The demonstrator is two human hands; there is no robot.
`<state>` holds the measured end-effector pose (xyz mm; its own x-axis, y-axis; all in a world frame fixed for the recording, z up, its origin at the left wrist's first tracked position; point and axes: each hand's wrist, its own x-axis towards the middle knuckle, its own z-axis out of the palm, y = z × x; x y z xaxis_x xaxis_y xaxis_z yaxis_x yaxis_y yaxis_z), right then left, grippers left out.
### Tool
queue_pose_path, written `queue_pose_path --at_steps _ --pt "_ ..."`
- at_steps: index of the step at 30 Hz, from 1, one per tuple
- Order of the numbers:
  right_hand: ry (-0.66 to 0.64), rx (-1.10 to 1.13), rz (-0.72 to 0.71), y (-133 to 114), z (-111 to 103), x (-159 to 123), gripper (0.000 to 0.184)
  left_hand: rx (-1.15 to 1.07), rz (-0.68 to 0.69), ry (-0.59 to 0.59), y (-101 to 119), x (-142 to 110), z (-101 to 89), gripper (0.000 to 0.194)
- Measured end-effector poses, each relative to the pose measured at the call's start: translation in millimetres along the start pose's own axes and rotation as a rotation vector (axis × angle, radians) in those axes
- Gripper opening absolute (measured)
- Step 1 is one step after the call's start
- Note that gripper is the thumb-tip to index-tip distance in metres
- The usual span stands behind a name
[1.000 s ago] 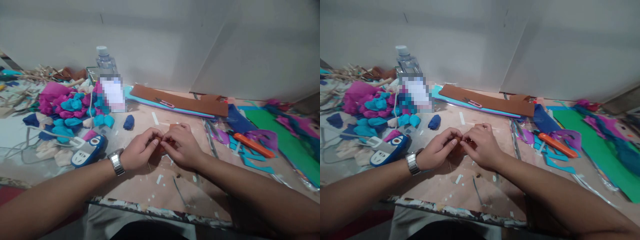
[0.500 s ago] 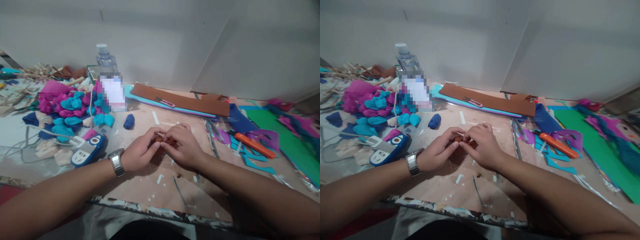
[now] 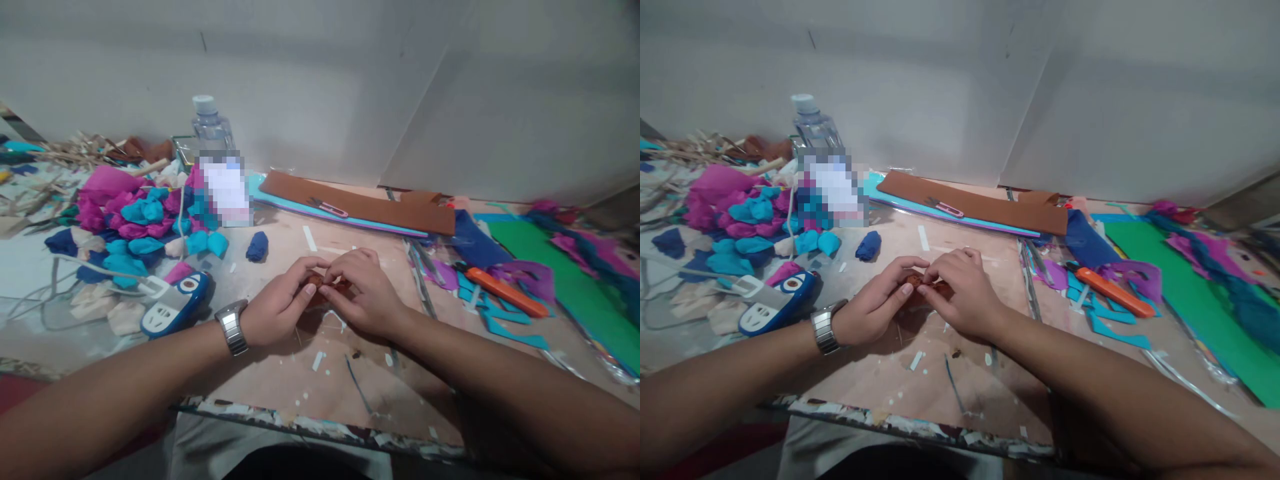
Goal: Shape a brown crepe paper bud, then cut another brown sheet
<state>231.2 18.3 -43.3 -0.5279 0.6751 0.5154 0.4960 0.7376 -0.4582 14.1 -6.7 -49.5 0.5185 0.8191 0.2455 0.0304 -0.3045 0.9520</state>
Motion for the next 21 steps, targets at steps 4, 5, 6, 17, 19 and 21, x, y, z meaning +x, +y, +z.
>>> queue_pose_path --at_steps 4,5,6,17,19,21 --pt "-0.011 0.010 0.008 1.4 0.5 -0.2 0.012 0.056 0.023 -0.019 2.4 0.2 -1.4 0.046" --pt "-0.021 0.011 -0.003 1.6 0.5 -0.3 0.013 0.079 0.035 -0.018 2.9 0.4 -1.9 0.047" --pt "-0.034 0.010 -0.022 1.8 0.4 -0.5 0.017 0.100 0.053 -0.016 3.3 0.6 -2.3 0.049" --pt "-0.074 -0.004 -0.112 -0.5 0.0 -0.8 0.020 0.136 0.078 -0.032 1.2 1.1 -2.9 0.059" --pt "-0.056 0.011 -0.069 1.2 0.3 -0.9 0.018 0.176 0.089 -0.030 0.6 1.8 -3.8 0.063" --pt "-0.016 0.015 -0.035 3.0 0.4 -0.9 0.018 0.218 0.085 -0.017 -0.4 2.8 -4.7 0.065"
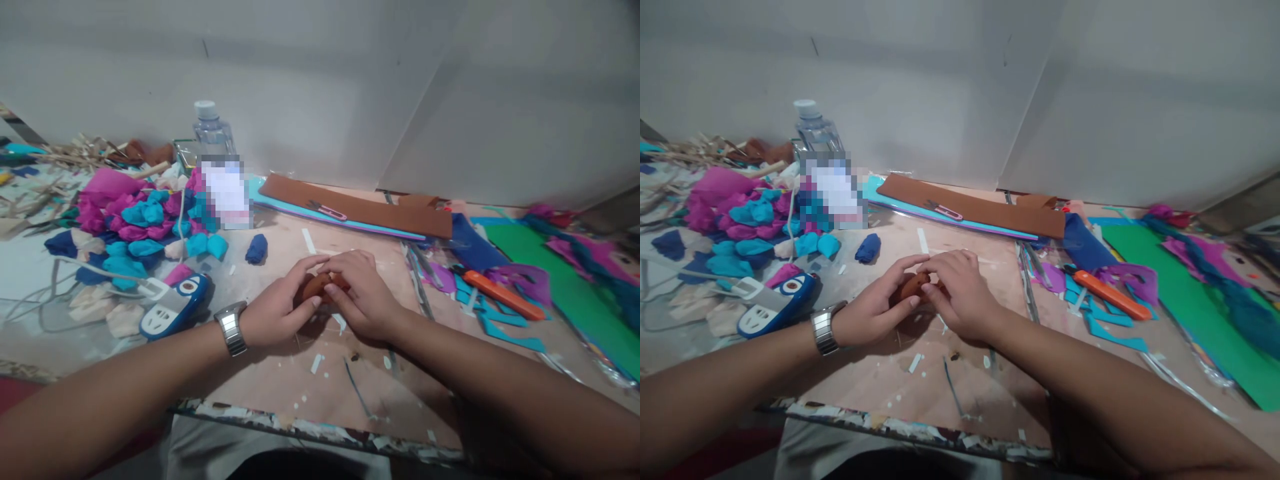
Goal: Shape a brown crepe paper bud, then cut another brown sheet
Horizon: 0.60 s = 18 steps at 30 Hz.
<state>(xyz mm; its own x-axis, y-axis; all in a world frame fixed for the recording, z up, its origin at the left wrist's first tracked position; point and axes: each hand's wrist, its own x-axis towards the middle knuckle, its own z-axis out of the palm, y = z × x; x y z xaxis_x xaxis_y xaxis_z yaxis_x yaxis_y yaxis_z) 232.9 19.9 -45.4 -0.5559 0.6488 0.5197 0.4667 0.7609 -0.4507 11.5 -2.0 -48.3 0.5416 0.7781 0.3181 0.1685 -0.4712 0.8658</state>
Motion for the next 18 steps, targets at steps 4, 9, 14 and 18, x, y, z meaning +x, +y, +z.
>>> queue_pose_path --at_steps 4,9,14,18 --pt "0.057 -0.006 0.017 1.7 -0.4 -0.1 0.019 0.062 -0.037 0.024 -2.8 1.5 -0.2 0.066" --pt "0.071 -0.026 0.026 1.6 -0.7 0.2 0.017 0.122 -0.096 0.063 -3.5 1.6 0.0 0.065" --pt "0.036 -0.055 0.034 -1.7 -1.9 1.9 0.016 0.096 -0.012 0.182 -0.6 0.2 1.0 0.059" --pt "-0.005 -0.105 -0.002 -4.8 -3.1 1.8 0.017 0.065 0.001 0.231 -1.1 -0.4 2.4 0.052"
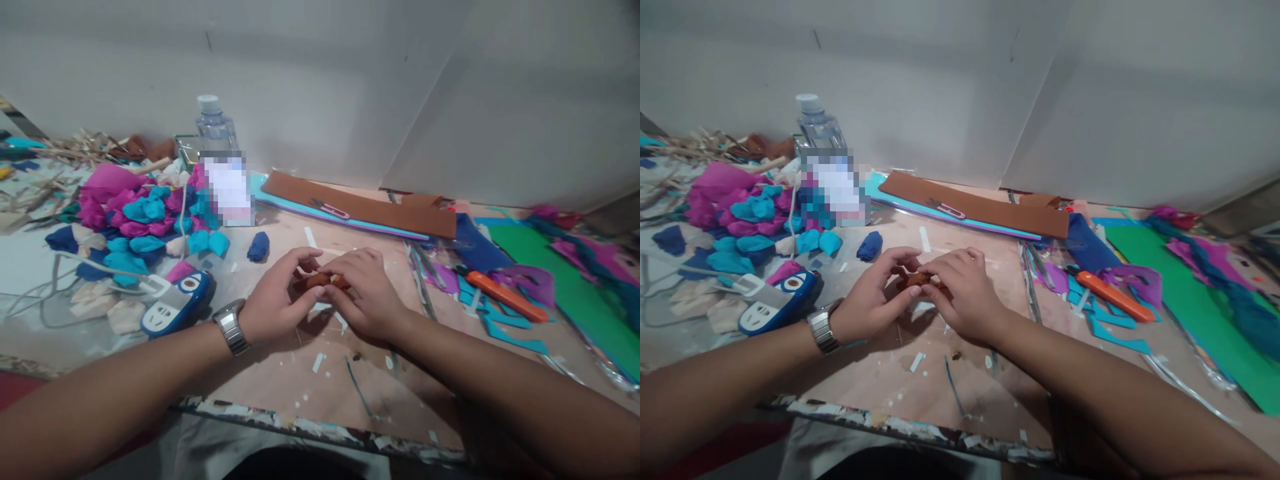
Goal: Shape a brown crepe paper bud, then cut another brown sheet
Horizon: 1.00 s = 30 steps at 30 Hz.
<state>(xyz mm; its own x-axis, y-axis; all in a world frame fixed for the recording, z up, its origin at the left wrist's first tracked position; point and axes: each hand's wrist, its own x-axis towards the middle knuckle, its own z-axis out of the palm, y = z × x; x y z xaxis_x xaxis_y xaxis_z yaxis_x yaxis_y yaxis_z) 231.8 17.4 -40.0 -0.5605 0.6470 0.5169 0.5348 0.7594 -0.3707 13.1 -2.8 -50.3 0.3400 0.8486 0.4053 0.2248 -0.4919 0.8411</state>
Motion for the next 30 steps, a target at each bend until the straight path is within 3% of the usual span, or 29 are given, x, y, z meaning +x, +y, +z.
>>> queue_pose_path --at_steps 8,19,30 --pt "0.074 -0.078 -0.087 1.5 1.1 -1.3 0.020 0.054 -0.011 0.085 -2.3 0.8 2.3 0.045" --pt "0.113 -0.036 -0.088 3.5 2.1 -1.1 0.017 -0.024 -0.071 0.058 1.8 -0.6 3.1 0.038" --pt "0.138 0.010 -0.051 2.2 2.5 -0.1 0.013 -0.018 -0.047 0.073 2.7 -0.3 2.3 0.032"
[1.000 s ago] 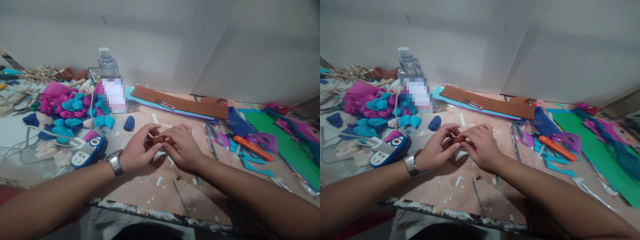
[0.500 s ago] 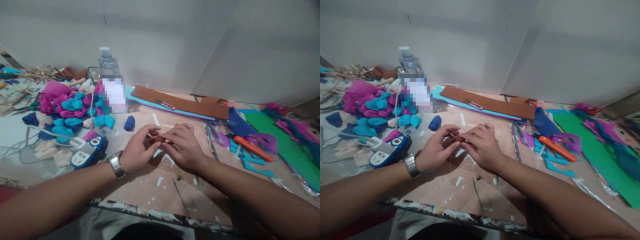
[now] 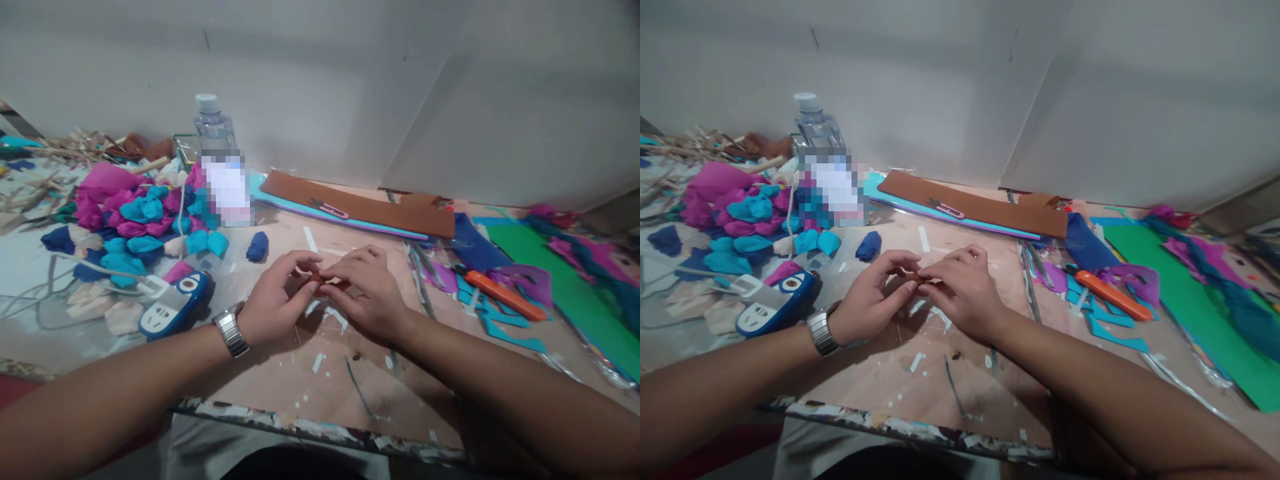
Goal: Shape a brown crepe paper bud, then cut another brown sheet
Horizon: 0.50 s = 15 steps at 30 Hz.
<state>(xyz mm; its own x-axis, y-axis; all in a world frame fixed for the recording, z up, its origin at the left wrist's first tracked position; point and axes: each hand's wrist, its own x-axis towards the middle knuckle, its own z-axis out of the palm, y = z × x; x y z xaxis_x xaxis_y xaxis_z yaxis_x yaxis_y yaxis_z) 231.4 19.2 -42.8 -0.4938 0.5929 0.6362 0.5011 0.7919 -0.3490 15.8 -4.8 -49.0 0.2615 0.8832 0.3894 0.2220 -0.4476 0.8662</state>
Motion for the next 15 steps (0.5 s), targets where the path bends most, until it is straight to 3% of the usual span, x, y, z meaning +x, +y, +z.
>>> queue_pose_path --at_steps 6,9,15 --pt "-0.057 0.011 0.094 1.1 0.2 -0.6 0.013 -0.127 -0.103 -0.013 1.1 2.2 0.7 0.022" --pt "-0.086 -0.011 0.084 0.7 -0.3 0.0 0.007 -0.173 -0.161 -0.015 0.8 2.3 1.0 0.016" --pt "-0.095 -0.009 0.078 -0.5 -1.3 0.9 0.011 -0.223 -0.214 -0.047 -0.6 1.1 0.8 0.014"
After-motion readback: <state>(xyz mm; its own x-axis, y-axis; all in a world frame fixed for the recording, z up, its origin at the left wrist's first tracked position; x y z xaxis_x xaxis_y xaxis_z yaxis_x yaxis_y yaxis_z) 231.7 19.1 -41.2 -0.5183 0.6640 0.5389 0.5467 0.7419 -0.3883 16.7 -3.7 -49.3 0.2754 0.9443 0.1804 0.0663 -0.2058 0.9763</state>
